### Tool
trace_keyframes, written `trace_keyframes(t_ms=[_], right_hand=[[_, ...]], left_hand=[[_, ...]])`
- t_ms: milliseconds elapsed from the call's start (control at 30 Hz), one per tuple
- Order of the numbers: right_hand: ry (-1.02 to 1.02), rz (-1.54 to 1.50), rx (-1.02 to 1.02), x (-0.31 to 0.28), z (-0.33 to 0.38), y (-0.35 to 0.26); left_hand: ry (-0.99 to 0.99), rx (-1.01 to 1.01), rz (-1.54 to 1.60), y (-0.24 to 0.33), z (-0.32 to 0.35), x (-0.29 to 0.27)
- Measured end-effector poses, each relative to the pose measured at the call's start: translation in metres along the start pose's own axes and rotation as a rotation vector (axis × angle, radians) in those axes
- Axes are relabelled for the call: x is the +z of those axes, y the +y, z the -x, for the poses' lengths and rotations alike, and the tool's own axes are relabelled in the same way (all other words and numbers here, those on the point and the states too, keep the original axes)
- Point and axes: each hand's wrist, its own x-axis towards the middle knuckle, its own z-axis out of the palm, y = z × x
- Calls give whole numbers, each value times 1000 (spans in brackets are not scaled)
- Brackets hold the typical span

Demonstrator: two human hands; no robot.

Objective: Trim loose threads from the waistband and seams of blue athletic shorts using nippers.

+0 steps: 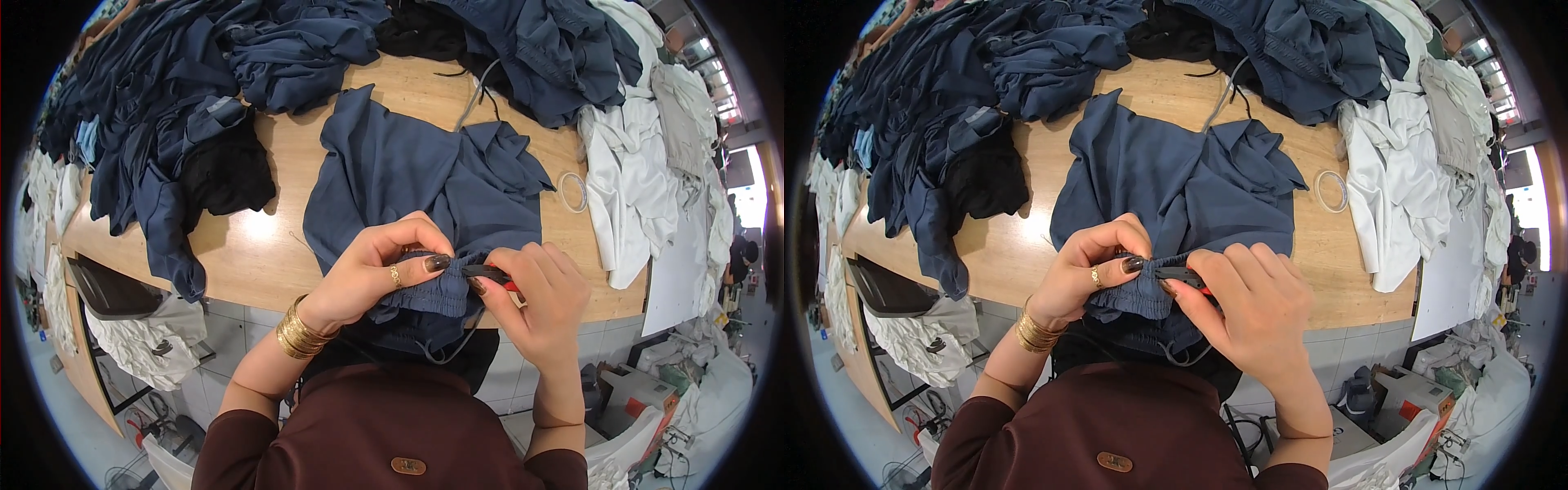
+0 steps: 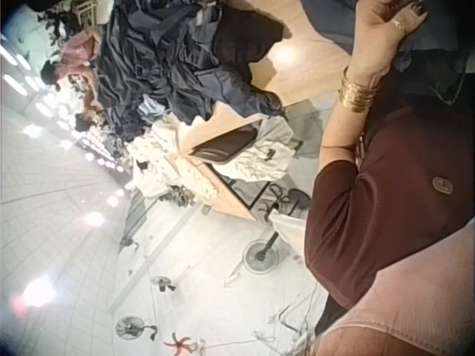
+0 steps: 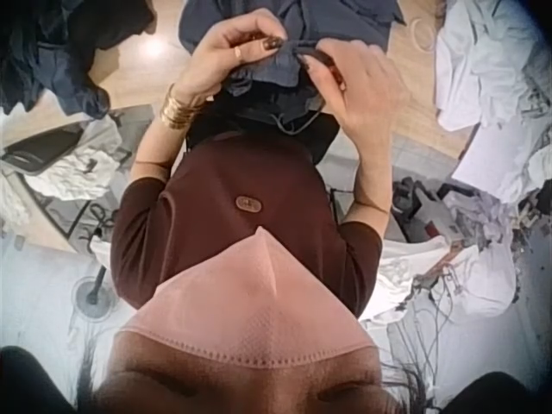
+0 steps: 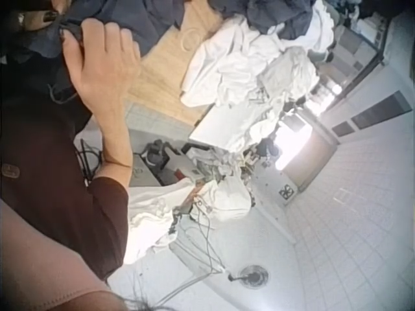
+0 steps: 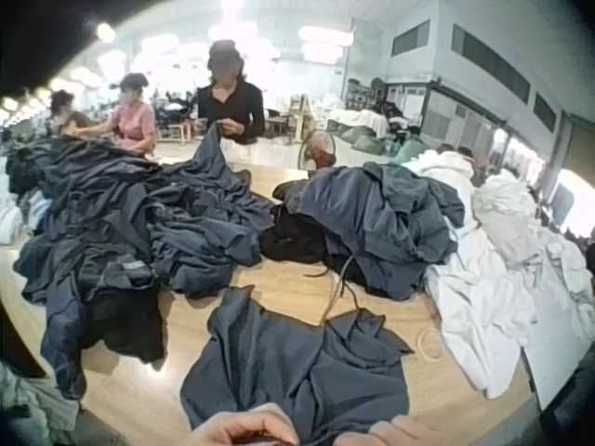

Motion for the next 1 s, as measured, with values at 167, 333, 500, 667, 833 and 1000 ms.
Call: trace_keyframes(t_ms=[167,333,500,667,833,1000], right_hand=[[6,4,-11,2,-1,-4],[23,3,-20,1,-1,-2],[11,-40,-8,1,0,-2],[32,-25,2,0,2,-1],[34,-21,-5,0,2,-1],[34,0,-7,-1,2,-1]], left_hand=[[5,2,-3,1,4,-1],[11,-9,-7,2,2,1],[1,-18,0,1,2,1],[6,-19,1,2,2,3],[4,-21,-9,3,1,4],[2,-7,-21,2,1,3]])
